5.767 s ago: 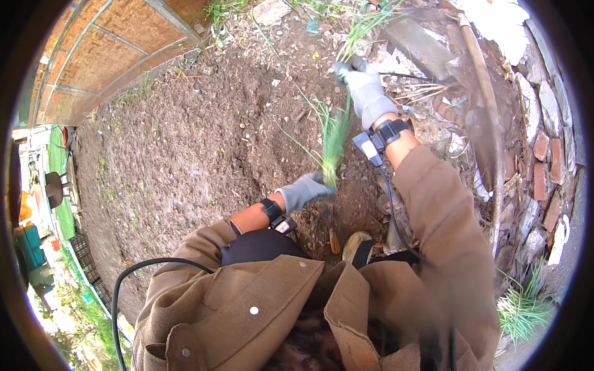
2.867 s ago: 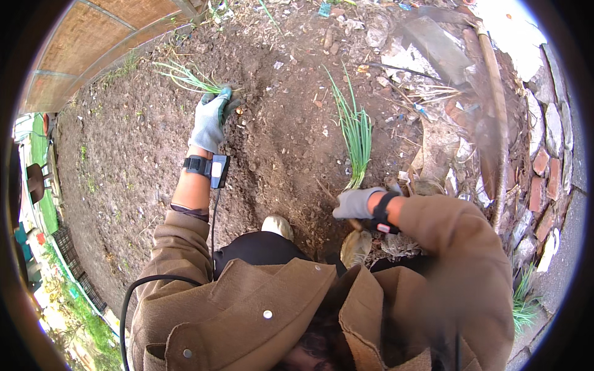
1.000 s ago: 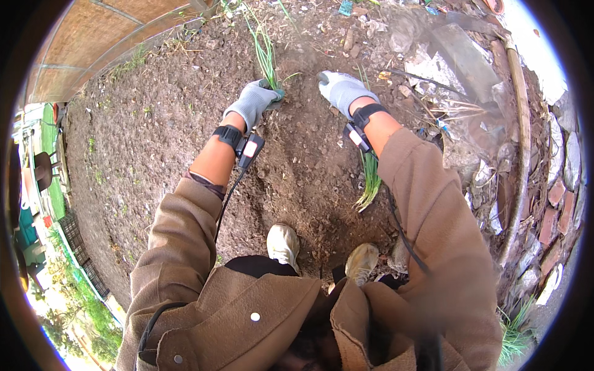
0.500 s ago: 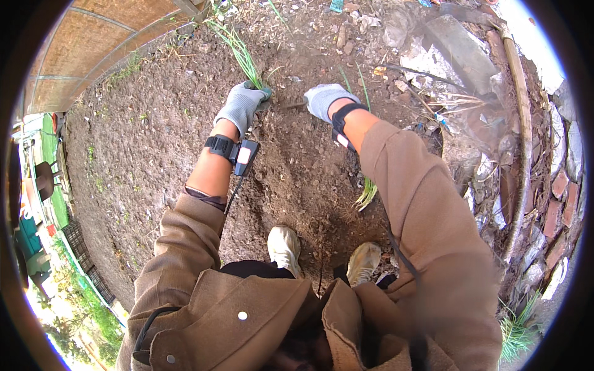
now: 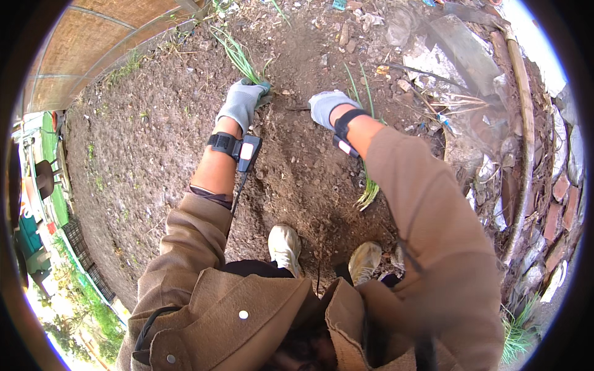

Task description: The person walks to a garden bed and plants green onion seedlings. They use a small hand trowel to dig holes, separate the seedlings, place them in the soil, and pat the earth around the roots.

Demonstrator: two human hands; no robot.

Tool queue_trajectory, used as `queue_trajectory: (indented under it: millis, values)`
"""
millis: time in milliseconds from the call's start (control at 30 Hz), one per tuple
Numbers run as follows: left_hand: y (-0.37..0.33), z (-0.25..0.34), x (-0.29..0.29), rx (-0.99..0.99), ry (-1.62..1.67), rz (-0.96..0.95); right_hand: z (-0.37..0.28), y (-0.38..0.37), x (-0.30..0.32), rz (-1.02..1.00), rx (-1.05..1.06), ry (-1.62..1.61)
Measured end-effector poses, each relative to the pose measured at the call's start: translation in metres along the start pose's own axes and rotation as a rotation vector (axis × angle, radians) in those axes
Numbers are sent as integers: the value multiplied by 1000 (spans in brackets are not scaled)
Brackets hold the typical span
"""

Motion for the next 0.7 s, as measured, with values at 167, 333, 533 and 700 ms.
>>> queue_trajectory:
  millis: [167,333,533,700]
  values:
    - [-2,-10,-3,-24,-57,-3,5,-9,-15,104,25,72]
    - [-9,-16,-4,64,-102,28,18,2,23,258,-51,17]
    - [-20,-19,-6,41,-112,-15,17,43,45,195,72,-51]
    - [-52,-39,-9,43,-184,-73,-58,114,-12,-274,122,-278]
Point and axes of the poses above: each hand's wrist, its own y-axis away from the middle knuckle, its own x-axis out of the back of the hand, z = x × y, the point moved 1 cm from there along -y, towards the middle knuckle, and after that the axes turned 15 degrees about x, right-handed, at the moved point
